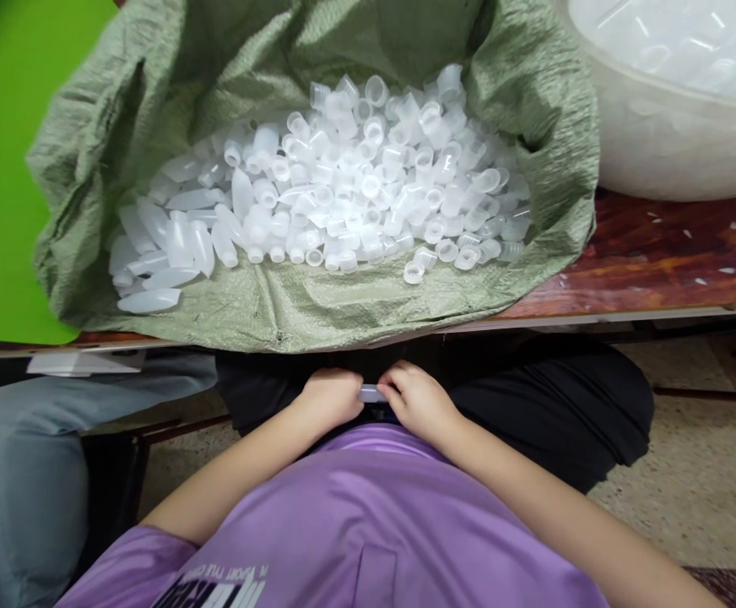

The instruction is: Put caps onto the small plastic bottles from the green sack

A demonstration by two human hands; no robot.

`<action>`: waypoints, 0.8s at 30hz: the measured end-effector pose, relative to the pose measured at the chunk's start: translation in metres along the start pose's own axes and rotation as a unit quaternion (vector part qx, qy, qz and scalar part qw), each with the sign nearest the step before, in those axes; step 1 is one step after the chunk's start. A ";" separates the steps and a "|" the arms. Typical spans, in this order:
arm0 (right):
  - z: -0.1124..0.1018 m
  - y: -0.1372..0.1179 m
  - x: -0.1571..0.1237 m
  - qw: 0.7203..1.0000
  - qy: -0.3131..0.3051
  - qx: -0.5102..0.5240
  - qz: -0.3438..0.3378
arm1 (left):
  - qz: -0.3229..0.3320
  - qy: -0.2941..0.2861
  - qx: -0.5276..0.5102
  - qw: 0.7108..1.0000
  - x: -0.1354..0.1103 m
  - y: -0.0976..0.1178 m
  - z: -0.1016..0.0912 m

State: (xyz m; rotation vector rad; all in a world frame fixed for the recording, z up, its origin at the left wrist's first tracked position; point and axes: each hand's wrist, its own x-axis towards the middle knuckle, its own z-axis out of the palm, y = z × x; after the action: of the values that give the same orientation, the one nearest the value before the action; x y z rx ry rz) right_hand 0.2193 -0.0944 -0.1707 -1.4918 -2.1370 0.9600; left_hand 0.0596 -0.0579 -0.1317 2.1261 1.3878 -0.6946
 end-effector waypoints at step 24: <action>-0.133 -0.020 0.025 0.883 0.362 -0.273 -0.120 | -0.157 0.626 -0.171 0.745 -0.110 -0.134 -0.090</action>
State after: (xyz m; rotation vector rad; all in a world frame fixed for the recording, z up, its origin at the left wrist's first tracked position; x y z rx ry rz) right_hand 0.2804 -0.0327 -0.0653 -1.4340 -1.9850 -0.3110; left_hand -0.0906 -0.0254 -0.0103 1.9930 2.2679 1.1163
